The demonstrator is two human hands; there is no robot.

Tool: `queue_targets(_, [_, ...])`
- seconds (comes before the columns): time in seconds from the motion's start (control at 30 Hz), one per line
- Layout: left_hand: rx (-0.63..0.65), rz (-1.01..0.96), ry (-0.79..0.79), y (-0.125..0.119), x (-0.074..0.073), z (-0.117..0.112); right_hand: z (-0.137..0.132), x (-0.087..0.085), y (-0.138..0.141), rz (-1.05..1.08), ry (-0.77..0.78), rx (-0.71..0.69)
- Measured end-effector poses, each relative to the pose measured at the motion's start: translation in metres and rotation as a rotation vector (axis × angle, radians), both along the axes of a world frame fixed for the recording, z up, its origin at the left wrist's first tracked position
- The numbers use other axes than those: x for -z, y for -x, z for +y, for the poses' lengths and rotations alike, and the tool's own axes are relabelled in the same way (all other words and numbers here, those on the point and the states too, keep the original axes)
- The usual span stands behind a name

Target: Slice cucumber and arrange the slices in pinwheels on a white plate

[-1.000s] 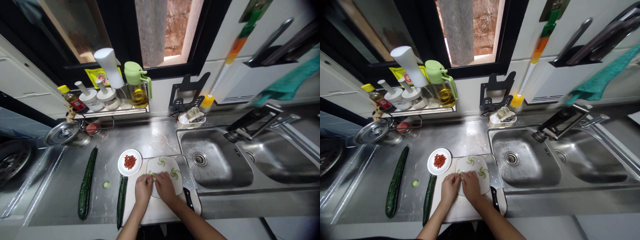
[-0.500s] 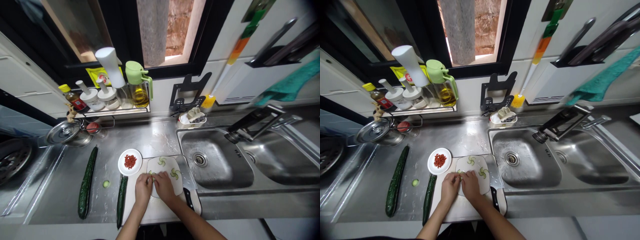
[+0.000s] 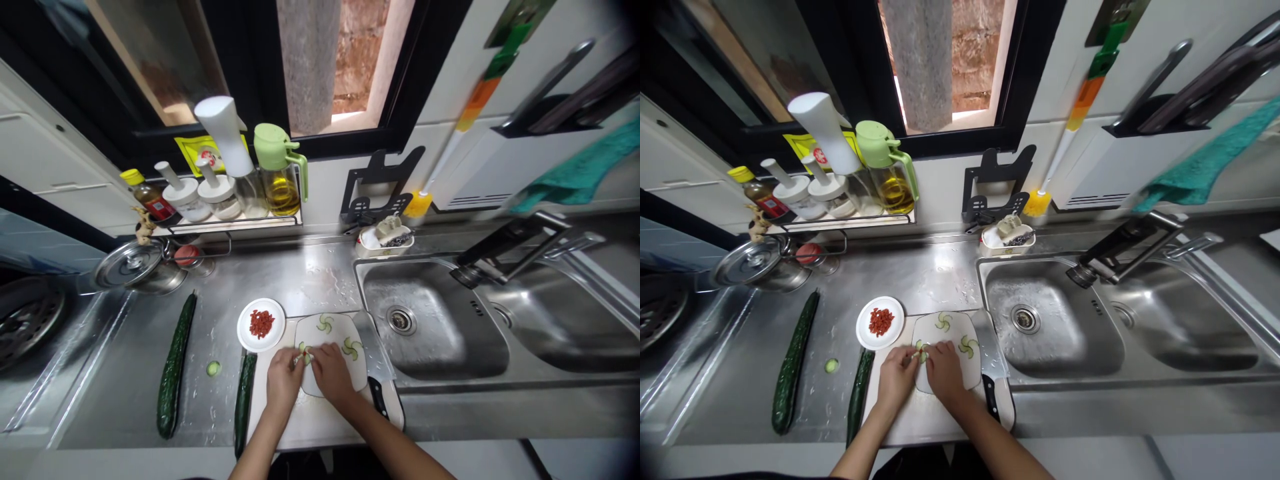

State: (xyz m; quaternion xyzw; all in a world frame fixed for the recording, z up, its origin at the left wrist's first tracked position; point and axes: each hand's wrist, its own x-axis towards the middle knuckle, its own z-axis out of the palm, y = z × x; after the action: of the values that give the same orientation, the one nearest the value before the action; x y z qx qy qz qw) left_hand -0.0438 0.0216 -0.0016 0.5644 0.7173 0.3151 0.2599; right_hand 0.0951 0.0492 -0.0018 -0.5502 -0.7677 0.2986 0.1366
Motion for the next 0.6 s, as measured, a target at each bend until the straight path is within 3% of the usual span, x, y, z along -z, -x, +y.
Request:
queue_targets(0.17, [-0.087, 0.068, -0.021, 0.027, -0.001, 0.0, -0.001, -0.001, -0.004, -0.007, -0.007, 0.004])
queue_targets(0.4, [-0.287, 0.24, 0.102, 0.083, 0.013, 0.02, -0.004, -0.002, -0.005, -0.027, 0.011, 0.018])
queue_targets(0.6, [-0.276, 0.312, 0.1, 0.103, 0.026, 0.03, -0.007, -0.002, -0.007, -0.01, 0.013, 0.015])
